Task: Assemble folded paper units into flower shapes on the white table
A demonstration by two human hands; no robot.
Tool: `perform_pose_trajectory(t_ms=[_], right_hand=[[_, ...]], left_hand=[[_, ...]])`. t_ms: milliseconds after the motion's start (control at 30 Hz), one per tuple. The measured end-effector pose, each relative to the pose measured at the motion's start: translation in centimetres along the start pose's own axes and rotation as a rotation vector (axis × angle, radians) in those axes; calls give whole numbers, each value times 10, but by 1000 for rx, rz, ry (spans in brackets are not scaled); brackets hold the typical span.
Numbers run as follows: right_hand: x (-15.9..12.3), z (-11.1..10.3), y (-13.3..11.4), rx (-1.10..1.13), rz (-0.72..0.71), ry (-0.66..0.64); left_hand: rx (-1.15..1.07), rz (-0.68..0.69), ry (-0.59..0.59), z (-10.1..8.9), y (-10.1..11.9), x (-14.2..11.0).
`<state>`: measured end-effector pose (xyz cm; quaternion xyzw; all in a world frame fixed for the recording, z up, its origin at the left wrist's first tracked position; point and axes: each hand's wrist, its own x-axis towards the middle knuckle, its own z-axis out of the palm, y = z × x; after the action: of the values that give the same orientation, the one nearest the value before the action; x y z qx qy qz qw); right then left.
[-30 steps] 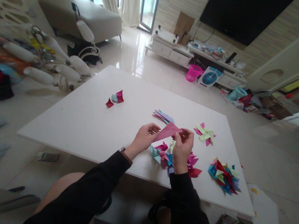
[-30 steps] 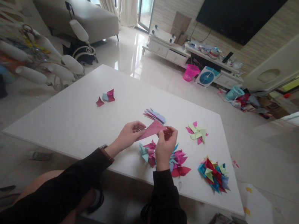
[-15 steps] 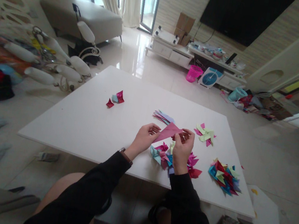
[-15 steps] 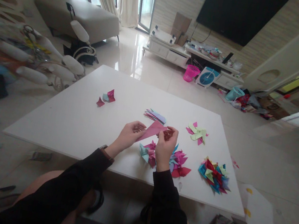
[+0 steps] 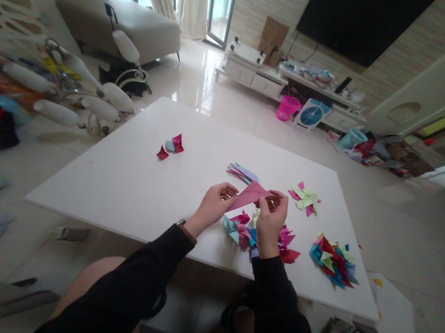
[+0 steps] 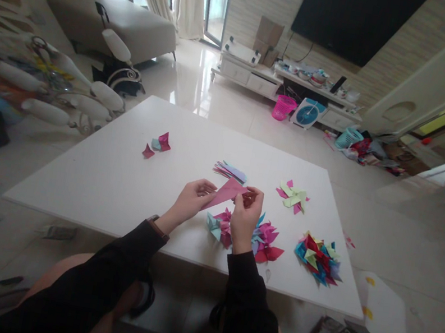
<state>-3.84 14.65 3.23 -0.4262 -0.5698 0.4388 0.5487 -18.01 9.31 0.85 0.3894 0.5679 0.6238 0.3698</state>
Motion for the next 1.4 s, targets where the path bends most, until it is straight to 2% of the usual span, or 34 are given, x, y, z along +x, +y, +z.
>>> perform_pose_trajectory(t_ms=[1167,1400], right_hand=[[0,1,-1,3,-6,-3],[4,-1,2,19,-32,70]], left_hand=[[2,16,5,0,1,0],[-75,-67,-42,1,-4,0]])
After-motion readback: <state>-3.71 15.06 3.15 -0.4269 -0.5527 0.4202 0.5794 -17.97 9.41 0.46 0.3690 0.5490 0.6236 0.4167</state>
